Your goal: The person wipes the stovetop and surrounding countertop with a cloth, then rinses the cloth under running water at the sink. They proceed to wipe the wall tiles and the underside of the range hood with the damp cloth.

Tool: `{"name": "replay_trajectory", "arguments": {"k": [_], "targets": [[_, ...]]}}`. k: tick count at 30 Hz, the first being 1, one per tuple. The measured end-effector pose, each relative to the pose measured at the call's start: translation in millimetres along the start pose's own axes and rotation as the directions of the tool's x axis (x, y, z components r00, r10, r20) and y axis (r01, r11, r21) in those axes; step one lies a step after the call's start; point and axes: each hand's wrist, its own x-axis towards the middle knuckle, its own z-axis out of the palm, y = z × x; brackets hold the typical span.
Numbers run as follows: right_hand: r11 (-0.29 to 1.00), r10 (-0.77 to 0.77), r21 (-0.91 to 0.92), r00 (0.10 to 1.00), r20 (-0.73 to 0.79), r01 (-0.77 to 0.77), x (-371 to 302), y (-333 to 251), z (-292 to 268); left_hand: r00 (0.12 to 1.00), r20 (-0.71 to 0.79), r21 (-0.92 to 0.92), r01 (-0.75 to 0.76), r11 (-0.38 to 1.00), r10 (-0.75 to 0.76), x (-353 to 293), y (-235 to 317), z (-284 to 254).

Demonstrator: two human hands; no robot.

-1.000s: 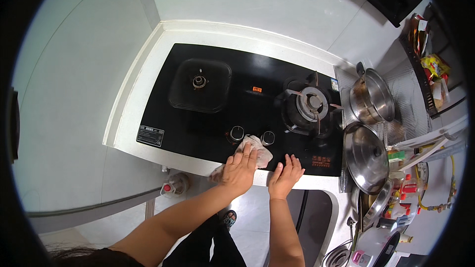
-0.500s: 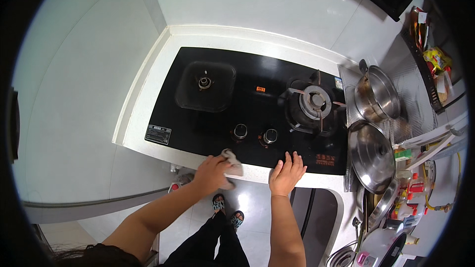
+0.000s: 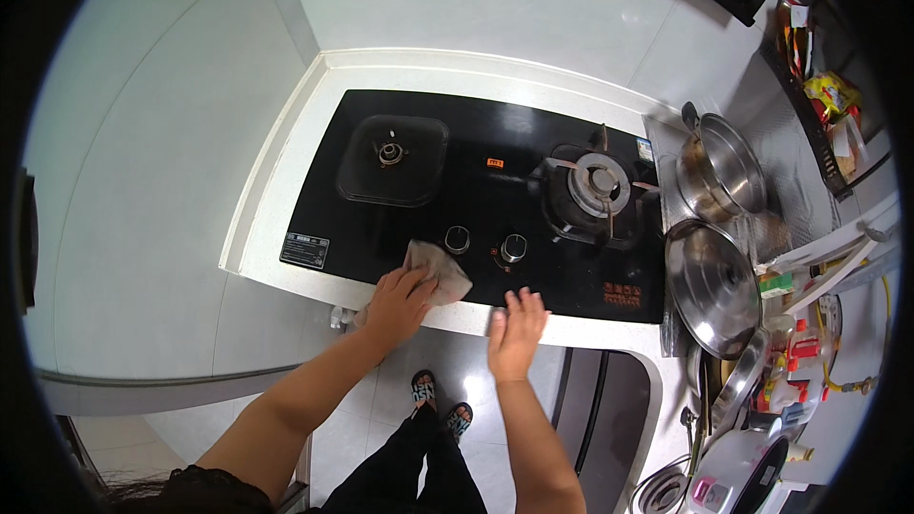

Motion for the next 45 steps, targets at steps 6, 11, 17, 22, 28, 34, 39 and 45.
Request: {"name": "replay_trajectory", "arguments": {"k": [6,11,17,22,28,34,39,45], "targets": [[0.972,0.059,0.230,0.998,-0.027,-0.051,-48,-32,-14,0.996,-0.029,-0.131,0.079,0.988,-0.084,-13,11,11],[0.933,0.206,0.314,0.977,-0.061,-0.177,-84,-27,-38,0.948,0.198,-0.223,0.289,0.931,-0.248,-32,69,7],[0.161,0.740,0.654,0.529,0.416,-0.739,-124,-27,-76,0.615,0.675,-0.462,0.783,0.417,-0.407,-45,148,-21],[-0.402,0.584,0.557,0.265,0.768,-0.727,-179,-36,-127,0.547,0.811,-0.571,0.668,-0.478,-0.206,-53,209,-45],[-0.693,0.347,0.645,0.636,0.689,-0.321,-257,-86,-203,0.609,0.780,-0.455,0.711,-0.537,0.145,-67,264,-93],[-0.250,0.780,0.962,0.565,0.270,-0.114,-301,-113,-254,0.592,0.701,-0.415,0.792,-0.448,0.397,-119,287,-96],[-0.435,0.643,0.861,0.760,0.094,0.261,-310,-120,-328,0.446,0.675,-0.069,0.831,-0.552,0.588,-130,334,-108],[0.747,0.657,0.341,0.711,-0.249,-0.571,-320,-98,-357,0.504,0.578,-0.059,0.811,-0.583,0.642,-152,380,-99]]}}
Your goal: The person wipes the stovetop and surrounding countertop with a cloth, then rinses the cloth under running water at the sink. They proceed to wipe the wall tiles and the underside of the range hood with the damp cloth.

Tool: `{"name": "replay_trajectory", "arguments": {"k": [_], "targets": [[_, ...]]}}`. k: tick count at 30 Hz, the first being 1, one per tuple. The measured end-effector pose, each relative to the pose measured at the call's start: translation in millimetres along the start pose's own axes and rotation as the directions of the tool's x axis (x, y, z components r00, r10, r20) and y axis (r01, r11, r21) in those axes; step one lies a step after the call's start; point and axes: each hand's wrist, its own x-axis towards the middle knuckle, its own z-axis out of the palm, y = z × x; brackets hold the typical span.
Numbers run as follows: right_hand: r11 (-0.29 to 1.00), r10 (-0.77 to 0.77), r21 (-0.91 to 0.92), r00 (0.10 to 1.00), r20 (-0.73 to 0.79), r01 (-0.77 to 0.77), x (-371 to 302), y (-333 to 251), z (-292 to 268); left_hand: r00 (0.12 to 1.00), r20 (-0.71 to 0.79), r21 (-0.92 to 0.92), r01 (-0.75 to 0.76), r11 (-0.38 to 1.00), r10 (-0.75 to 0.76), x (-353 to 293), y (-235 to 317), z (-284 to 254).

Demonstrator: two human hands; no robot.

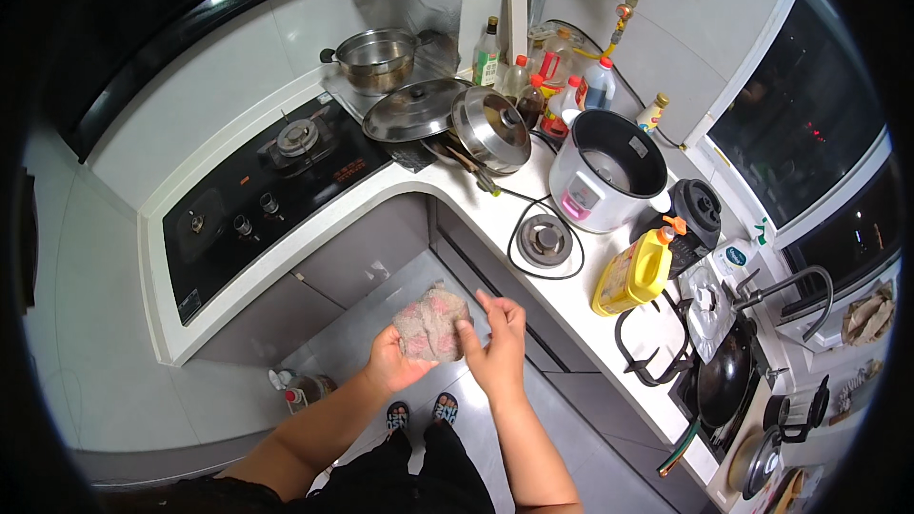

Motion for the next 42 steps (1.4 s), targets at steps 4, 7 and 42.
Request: {"name": "replay_trajectory", "arguments": {"k": [4,7,42], "targets": [[0.904,-0.303,-0.257,0.936,0.179,0.341,-8,-18,-5,1.000,0.006,0.321,0.008,0.947,-0.011,2,-18,-8],[0.985,-0.164,-0.025,0.967,0.194,0.172,-19,-9,-14,0.990,0.082,0.375,0.078,0.924,-0.118,7,-19,-10],[0.088,0.856,0.976,0.487,-0.177,0.200,-346,275,-492,0.340,-0.727,0.565,0.790,-0.239,-0.596,131,-670,87]]}}
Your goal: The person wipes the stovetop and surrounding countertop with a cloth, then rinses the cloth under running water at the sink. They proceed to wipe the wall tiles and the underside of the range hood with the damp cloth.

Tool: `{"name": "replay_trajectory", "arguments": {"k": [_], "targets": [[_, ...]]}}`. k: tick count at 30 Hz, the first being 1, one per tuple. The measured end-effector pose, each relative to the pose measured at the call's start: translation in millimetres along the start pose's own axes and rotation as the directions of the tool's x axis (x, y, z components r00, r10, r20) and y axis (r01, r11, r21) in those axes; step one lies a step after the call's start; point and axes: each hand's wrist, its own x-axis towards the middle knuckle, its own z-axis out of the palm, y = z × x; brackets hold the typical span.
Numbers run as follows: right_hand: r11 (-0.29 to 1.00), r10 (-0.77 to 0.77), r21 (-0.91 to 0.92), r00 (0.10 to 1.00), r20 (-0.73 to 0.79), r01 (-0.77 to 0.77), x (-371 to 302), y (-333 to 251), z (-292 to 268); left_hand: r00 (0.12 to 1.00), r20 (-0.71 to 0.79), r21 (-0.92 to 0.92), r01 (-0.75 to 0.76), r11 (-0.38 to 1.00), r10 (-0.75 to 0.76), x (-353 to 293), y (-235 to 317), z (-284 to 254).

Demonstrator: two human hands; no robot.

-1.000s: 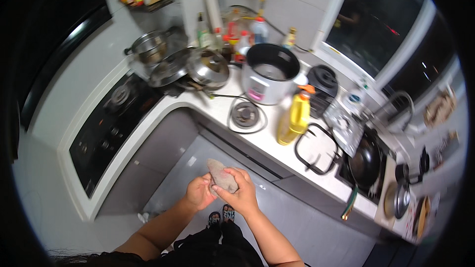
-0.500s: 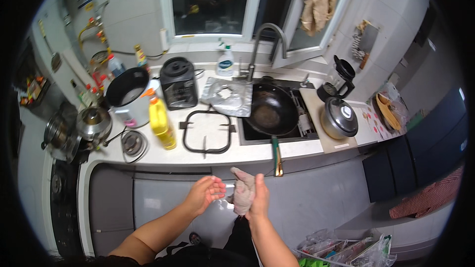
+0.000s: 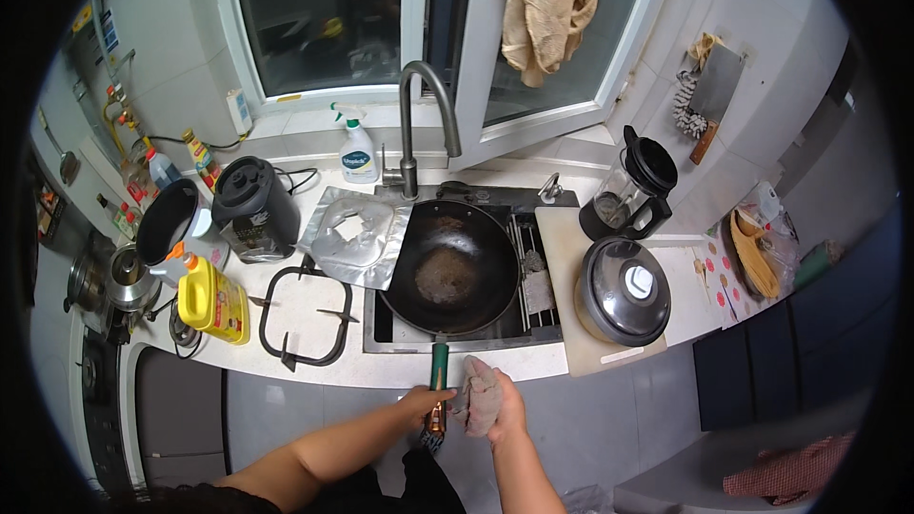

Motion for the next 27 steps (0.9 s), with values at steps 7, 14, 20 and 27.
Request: {"name": "replay_trajectory", "arguments": {"k": [7,14,20,27], "targets": [[0.996,0.085,-0.031,0.994,0.073,-0.083,23,-18,-39,0.983,-0.039,-0.152,-0.183,0.971,0.179,-29,26,15],[0.993,0.118,-0.039,0.991,0.064,-0.116,5,-30,-42,0.923,0.201,-0.379,-0.235,0.895,0.327,-95,65,38],[0.989,0.142,-0.071,0.966,0.218,-0.130,20,-37,-3,0.838,0.323,-0.553,-0.211,0.806,0.441,-143,103,57],[0.973,0.085,-0.223,0.988,0.128,-0.055,33,-33,34,0.806,0.407,-0.532,-0.174,0.829,0.430,-175,97,39]]}}
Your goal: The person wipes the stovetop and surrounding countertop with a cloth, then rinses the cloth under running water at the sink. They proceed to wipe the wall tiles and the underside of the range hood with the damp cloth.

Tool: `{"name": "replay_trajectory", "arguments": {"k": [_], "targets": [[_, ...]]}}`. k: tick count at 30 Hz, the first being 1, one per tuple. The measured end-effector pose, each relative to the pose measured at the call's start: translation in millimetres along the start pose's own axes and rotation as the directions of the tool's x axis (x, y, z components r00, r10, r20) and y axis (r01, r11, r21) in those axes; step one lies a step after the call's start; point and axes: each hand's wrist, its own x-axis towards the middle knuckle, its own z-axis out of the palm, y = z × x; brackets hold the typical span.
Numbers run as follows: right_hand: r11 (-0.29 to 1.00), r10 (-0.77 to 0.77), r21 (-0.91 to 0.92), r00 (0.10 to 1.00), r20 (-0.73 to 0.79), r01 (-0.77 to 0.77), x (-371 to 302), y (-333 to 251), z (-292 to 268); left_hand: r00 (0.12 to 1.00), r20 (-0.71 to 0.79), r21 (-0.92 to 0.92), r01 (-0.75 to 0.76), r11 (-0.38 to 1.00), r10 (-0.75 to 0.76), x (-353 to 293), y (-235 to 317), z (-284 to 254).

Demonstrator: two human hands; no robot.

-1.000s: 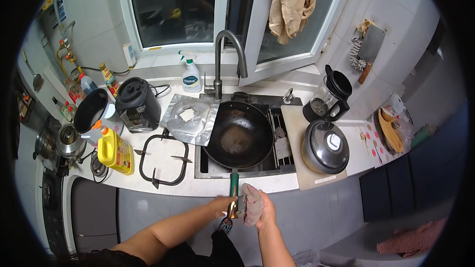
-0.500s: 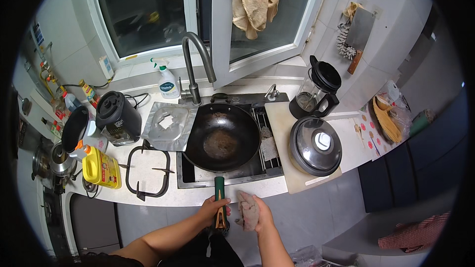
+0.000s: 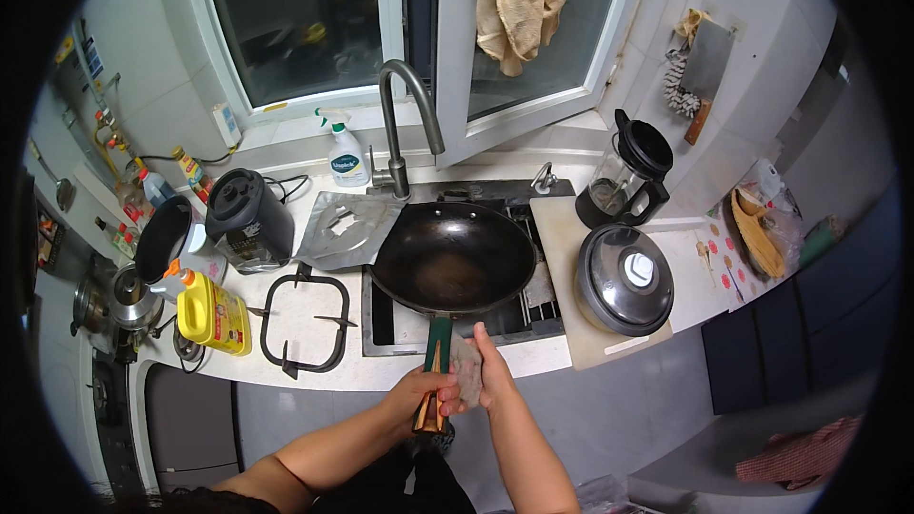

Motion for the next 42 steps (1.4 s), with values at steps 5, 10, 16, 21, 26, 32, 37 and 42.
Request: {"name": "replay_trajectory", "arguments": {"k": [5,10,16,21,26,32,37,42], "targets": [[0.998,-0.003,-0.060,1.000,0.000,0.003,-21,19,24,0.998,0.043,-0.043,0.048,0.998,-0.046,-46,2,-9],[0.992,0.004,-0.123,0.999,0.053,0.003,-43,42,48,0.987,0.085,-0.073,0.141,0.987,-0.135,-82,-1,-29],[0.992,-0.069,-0.098,0.994,0.089,0.078,-74,73,95,0.975,0.074,0.023,0.206,0.978,-0.207,-141,22,-36],[0.977,-0.211,-0.016,0.970,0.121,0.215,-108,111,144,0.942,0.128,0.201,0.281,0.939,-0.309,-201,46,-50],[0.928,-0.370,0.056,0.927,0.056,0.367,-141,151,188,0.876,0.272,0.342,0.298,0.891,-0.398,-253,63,-67],[0.849,-0.522,0.035,0.847,-0.103,0.528,-178,178,175,0.800,0.292,0.466,0.360,0.808,-0.525,-269,51,-47],[0.749,-0.643,0.017,0.732,-0.225,0.663,-221,161,119,0.664,0.421,0.498,0.401,0.769,-0.619,-223,8,-12],[0.683,-0.690,-0.044,0.624,-0.365,0.729,-260,118,21,0.567,0.481,0.541,0.409,0.735,-0.669,-134,-66,47]]}}
